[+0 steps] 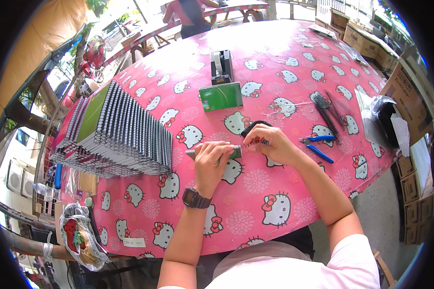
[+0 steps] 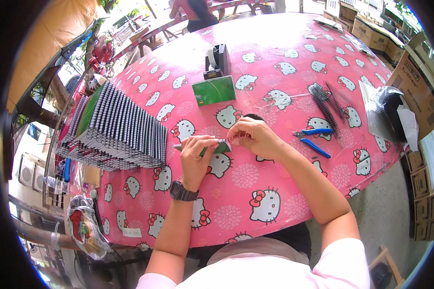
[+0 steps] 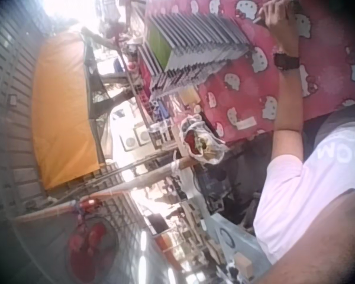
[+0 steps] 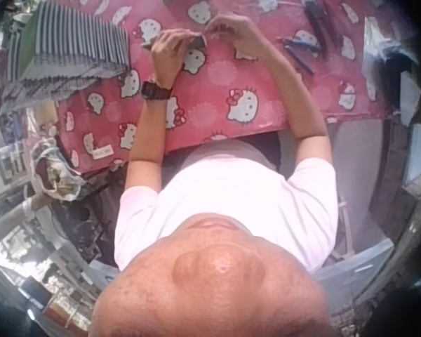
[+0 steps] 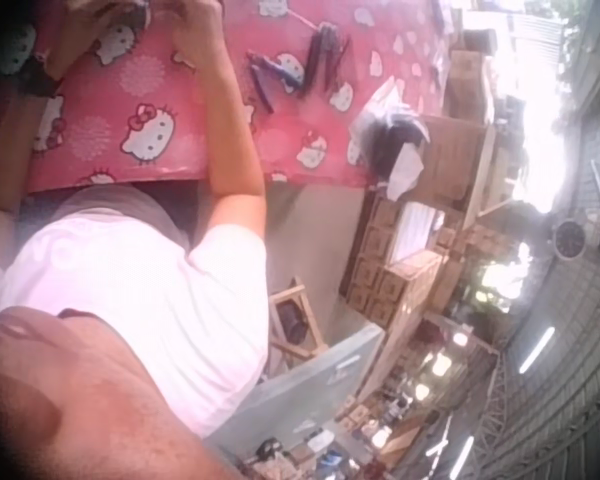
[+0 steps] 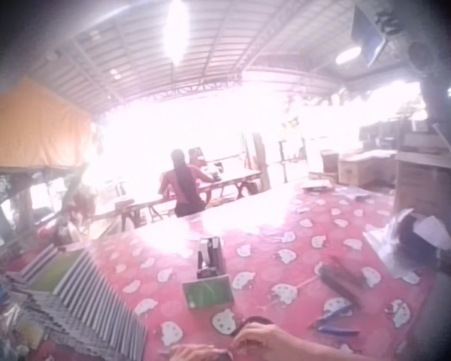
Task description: The person repeatedly picks up a green notebook and a black spiral binding, aligns them, and secures the binding to the notebook. The person places each completed notebook into a growing stack on the table. The person also briefly handles a cardboard box containing colorful notebooks.
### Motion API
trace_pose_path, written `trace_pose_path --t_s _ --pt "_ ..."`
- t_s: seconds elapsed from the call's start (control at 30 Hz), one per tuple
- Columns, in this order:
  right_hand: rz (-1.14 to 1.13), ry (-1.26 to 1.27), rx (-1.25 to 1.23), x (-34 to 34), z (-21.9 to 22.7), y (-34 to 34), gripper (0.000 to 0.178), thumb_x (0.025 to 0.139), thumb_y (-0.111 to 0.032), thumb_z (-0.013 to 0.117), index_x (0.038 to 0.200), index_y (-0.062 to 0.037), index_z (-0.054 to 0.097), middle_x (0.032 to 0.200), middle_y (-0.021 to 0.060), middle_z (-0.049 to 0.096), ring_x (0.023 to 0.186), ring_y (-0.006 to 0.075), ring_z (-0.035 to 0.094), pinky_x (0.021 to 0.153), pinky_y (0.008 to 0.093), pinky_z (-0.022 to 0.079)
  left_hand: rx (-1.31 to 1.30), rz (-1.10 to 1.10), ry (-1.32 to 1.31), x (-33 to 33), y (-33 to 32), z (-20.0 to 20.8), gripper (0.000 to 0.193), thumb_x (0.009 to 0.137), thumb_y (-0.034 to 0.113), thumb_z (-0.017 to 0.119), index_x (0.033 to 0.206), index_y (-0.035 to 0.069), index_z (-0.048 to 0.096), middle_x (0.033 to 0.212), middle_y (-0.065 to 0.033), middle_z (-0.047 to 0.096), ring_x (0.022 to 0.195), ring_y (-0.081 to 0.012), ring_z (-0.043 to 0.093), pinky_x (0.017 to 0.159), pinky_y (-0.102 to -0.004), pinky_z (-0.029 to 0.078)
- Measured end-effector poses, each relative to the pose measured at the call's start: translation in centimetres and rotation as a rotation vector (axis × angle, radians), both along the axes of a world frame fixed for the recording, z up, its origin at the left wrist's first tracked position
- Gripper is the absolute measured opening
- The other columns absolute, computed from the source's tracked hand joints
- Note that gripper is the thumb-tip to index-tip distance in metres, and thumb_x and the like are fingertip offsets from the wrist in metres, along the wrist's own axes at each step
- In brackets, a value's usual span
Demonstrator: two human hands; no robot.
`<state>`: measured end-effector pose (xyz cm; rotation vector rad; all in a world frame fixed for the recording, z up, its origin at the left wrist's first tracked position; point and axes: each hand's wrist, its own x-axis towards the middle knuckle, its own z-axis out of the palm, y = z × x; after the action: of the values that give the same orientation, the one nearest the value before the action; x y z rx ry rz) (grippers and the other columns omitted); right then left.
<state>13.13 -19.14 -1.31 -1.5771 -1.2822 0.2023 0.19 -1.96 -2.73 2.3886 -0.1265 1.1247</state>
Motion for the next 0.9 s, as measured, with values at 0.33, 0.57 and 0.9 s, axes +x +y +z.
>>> trace_pose_path --t_s 0.33,0.57,0.9 --pt "0.078 0.038 -0.042 -1.1 0.2 0.9 0.024 0.088 -0.012 0.062 0.11 -0.0033 0.058 0.069 0.0094 0.059 0.063 0.0163 0.06 0.059 0.0318 0.047 0.074 0.021 0.176 -0.5 -1.0 1.2 0.02 0.076 0.02 0.071 0.093 0.013 0.063 0.09 0.0006 0.062 0.087 -0.0178 0.057 0.078 -0.0343 0.034" --pt "-0.145 -0.419 -0.153 2.9 0.7 0.8 0.028 0.083 -0.019 0.065 0.106 -0.0046 0.061 0.102 0.0137 0.064 0.095 0.0273 0.06 0.085 0.039 0.047 0.123 -0.014 0.161 -0.4 -1.0 1.7 0.017 0.083 0.027 0.065 0.094 0.015 0.063 0.091 0.002 0.062 0.09 -0.0162 0.057 0.082 -0.0356 0.029" --pt "-0.021 -0.207 -0.557 4.1 0.2 0.4 0.077 0.063 -0.027 0.082 0.131 -0.0171 0.047 0.134 0.0157 0.043 0.123 0.0379 0.039 0.102 0.0445 0.036 0.077 -0.041 0.264 -0.9 -0.6 1.2 0.011 0.087 0.027 0.059 0.092 0.017 0.061 0.095 0.0043 0.062 0.088 -0.0142 0.056 0.08 -0.035 0.028"
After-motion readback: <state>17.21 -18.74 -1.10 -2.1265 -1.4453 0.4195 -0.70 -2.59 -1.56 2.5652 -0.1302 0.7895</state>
